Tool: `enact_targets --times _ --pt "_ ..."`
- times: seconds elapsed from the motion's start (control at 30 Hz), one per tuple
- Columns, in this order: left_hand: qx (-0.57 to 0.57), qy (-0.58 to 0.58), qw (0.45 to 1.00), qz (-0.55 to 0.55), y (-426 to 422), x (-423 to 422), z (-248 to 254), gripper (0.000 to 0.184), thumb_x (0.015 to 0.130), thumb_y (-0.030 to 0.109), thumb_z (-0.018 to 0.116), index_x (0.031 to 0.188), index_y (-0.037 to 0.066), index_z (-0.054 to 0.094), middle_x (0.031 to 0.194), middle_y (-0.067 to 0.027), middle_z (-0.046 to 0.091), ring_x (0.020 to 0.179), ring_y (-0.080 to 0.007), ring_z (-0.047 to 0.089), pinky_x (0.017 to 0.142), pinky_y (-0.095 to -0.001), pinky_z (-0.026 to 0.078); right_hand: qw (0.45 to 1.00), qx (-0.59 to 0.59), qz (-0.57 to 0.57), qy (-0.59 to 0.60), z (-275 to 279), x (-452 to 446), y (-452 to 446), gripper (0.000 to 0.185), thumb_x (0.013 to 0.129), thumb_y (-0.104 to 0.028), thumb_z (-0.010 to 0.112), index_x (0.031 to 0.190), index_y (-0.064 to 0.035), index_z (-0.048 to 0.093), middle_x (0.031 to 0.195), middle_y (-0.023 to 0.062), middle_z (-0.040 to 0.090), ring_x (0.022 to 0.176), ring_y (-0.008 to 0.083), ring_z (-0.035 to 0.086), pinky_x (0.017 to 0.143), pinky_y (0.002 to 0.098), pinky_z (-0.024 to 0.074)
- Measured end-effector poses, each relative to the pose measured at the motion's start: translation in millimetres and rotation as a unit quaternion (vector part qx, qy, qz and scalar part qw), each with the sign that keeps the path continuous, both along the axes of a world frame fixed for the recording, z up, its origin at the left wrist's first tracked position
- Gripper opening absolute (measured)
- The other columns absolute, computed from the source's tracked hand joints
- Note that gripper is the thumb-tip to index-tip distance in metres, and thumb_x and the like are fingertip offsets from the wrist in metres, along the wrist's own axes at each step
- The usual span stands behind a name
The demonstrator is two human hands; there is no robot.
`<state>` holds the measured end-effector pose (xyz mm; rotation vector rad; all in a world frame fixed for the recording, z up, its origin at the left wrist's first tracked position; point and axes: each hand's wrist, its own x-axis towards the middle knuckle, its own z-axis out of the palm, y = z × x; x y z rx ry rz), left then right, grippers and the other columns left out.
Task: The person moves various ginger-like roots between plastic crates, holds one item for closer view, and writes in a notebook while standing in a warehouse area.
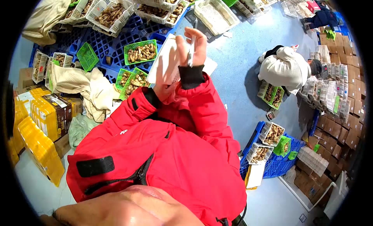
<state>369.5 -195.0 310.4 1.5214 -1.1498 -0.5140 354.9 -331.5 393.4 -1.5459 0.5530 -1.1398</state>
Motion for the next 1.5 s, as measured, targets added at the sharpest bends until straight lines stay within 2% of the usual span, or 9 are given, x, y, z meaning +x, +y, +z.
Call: enact_targets --times 0.07,0.17,0.33,0.5,0.83,1.03,1.07,1.13,1.5 --pt "-0.049 0.046 0.998 0.006 -6.6 -2.1 -5.8 0.064 0.083 0.007 0.051 0.133 0.003 0.010 0.110 -0.0119 0.051 0.092 -0.0198 0.054 0.078 -0.0313 0.043 0.996 -0.068 -0.020 0.059 2.2 -3.1 10.8 0.046 0.073 -0.015 0.069 0.110 -0.0022 0.045 0.109 0.0114 0.053 0.098 0.0167 0.051 0.083 0.0292 0.0421" --pt "-0.028 0.082 0.996 0.003 -4.7 -1.7 -11.4 0.054 0.084 0.007 0.048 0.129 0.003 0.018 0.100 -0.0100 0.052 0.079 -0.0161 0.055 0.066 -0.0281 0.046 0.991 -0.091 -0.029 0.088 0.7 0.1 18.8 0.053 0.070 -0.016 0.072 0.113 -0.0024 0.043 0.113 0.0106 0.050 0.103 0.0187 0.048 0.088 0.0320 0.0385" --pt "0.032 -0.024 0.999 0.019 -2.9 -0.2 1.9 0.049 0.083 0.019 0.052 0.126 0.000 0.036 0.122 -0.0161 0.042 0.113 -0.0298 0.041 0.091 -0.0386 0.034 0.991 -0.071 -0.016 0.110 1.7 -1.3 20.0 0.056 0.071 -0.019 0.071 0.115 -0.0024 0.041 0.112 0.0111 0.049 0.103 0.0195 0.047 0.090 0.0317 0.0367" --pt "-0.001 0.154 0.988 -0.021 -13.2 1.6 -21.4 0.046 0.085 0.021 0.050 0.124 0.000 0.036 0.117 -0.0159 0.045 0.109 -0.0304 0.043 0.087 -0.0363 0.036 0.989 -0.088 -0.021 0.118 6.5 1.9 23.7 0.055 0.071 -0.019 0.072 0.114 -0.0024 0.042 0.112 0.0115 0.049 0.103 0.0201 0.048 0.091 0.0320 0.0366" --pt "0.030 -0.021 0.999 0.037 -1.9 1.6 2.2 0.035 0.083 0.014 0.051 0.115 0.002 0.046 0.105 -0.0156 0.052 0.097 -0.0318 0.049 0.082 -0.0365 0.039 0.994 -0.063 0.002 0.088 -3.5 1.6 21.2 0.044 0.074 -0.009 0.067 0.110 -0.0026 0.044 0.111 0.0104 0.051 0.101 0.0172 0.049 0.084 0.0286 0.0417" --pt "0.043 0.181 0.982 0.032 3.9 -2.3 -4.8 0.027 0.083 0.010 0.051 0.108 -0.001 0.050 0.091 -0.0123 0.056 0.085 -0.0247 0.054 0.075 -0.0330 0.043 0.997 0.061 0.049 -0.016 -3.5 -15.6 15.4 0.032 0.074 0.002 0.059 0.103 -0.0024 0.048 0.098 0.0057 0.056 0.077 0.0093 0.052 0.071 0.0225 0.0443" --pt "-0.021 0.010 1.000 0.004 -0.9 5.9 -5.7 0.027 0.082 0.009 0.052 0.108 -0.001 0.049 0.091 -0.0102 0.055 0.082 -0.0206 0.053 0.074 -0.0322 0.044 0.991 0.119 0.047 -0.031 -0.2 -19.7 15.0 0.031 0.074 0.002 0.059 0.102 -0.0028 0.047 0.099 0.0066 0.056 0.076 0.0090 0.052 0.070 0.0225 0.0444" --pt "0.006 0.217 0.976 -0.015 1.3 3.3 -1.7 0.030 0.085 0.013 0.051 0.111 -0.002 0.048 0.096 -0.0109 0.056 0.086 -0.0214 0.055 0.076 -0.0322 0.044 0.991 0.123 0.040 -0.043 -11.9 -33.9 1.9 0.032 0.075 0.002 0.060 0.104 -0.0032 0.047 0.100 0.0102 0.058 0.078 0.0105 0.055 0.073 0.0238 0.0456" --pt "0.083 0.205 0.975 -0.015 12.0 4.4 -7.5 0.025 0.082 0.010 0.056 0.105 -0.001 0.055 0.098 -0.0127 0.060 0.089 -0.0220 0.057 0.079 -0.0316 0.044 0.955 0.280 -0.089 0.038 -50.1 -105.9 -14.3 0.044 0.079 -0.018 0.062 0.114 -0.0035 0.041 0.110 0.0122 0.052 0.099 0.0178 0.050 0.082 0.0310 0.0419"
